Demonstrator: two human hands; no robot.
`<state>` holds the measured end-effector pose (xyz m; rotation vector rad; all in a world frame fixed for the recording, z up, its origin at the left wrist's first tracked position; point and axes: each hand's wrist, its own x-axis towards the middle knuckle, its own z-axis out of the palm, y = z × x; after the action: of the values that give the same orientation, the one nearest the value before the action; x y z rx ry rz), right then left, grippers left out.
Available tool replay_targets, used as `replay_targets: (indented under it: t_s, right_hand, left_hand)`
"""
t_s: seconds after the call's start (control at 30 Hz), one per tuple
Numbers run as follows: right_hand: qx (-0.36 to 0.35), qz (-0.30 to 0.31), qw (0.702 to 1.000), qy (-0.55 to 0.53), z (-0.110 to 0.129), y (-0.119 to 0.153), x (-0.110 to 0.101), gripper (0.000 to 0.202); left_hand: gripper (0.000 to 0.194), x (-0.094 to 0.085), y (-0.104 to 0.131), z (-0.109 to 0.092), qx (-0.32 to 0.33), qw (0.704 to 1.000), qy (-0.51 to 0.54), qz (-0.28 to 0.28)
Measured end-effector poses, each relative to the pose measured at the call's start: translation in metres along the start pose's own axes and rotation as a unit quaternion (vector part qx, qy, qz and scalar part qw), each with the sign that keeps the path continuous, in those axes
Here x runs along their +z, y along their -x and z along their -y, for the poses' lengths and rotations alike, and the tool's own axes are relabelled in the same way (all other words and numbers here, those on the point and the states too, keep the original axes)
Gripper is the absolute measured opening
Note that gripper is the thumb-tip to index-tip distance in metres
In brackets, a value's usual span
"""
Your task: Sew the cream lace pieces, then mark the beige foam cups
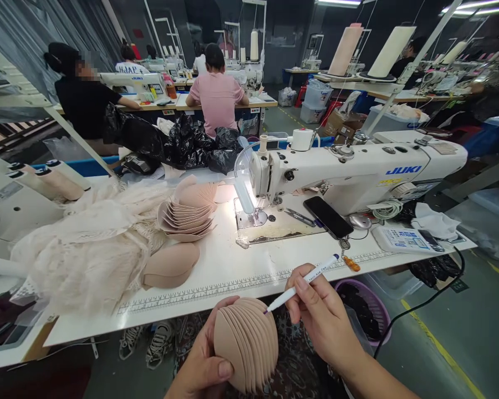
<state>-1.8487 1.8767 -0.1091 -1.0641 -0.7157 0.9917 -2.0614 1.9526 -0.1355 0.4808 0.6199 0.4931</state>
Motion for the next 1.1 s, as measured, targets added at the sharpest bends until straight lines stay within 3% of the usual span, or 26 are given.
replay_targets:
  t_s: [0.1,0.3,0.47,0.67,1.1]
  right_hand:
    - [-0.001,0.021,1.000,-0.008,0.001,0.003,0.001,0.031]
    - [-0.007,-0.001,1.000,-0.002,0.002,0.002,0.003,0.030]
    - [0.000,0.028,1.000,-0.001,0.002,0.005,0.006,0.031]
    - [-0.012,0.001,1.000,-0.001,0.005,0.005,0.007,0.031]
    - [-0.013,0.032,0.999,0.026,0.004,0.006,0.011,0.029]
  left_hand:
    - [0.086,0.002,0.000,0.000,0.001,1.000,-0.002,0.004]
    - [0.086,0.006,0.002,-0.001,0.002,1.000,-0.007,0.004]
    - [0.082,0.005,0.002,0.000,0.010,1.000,-0.008,0.017]
    - [0.083,0.005,0.003,0.000,0.001,1.000,-0.001,0.021]
    - [0.079,0.009,0.002,-0.003,0.006,1.000,-0.011,0.028]
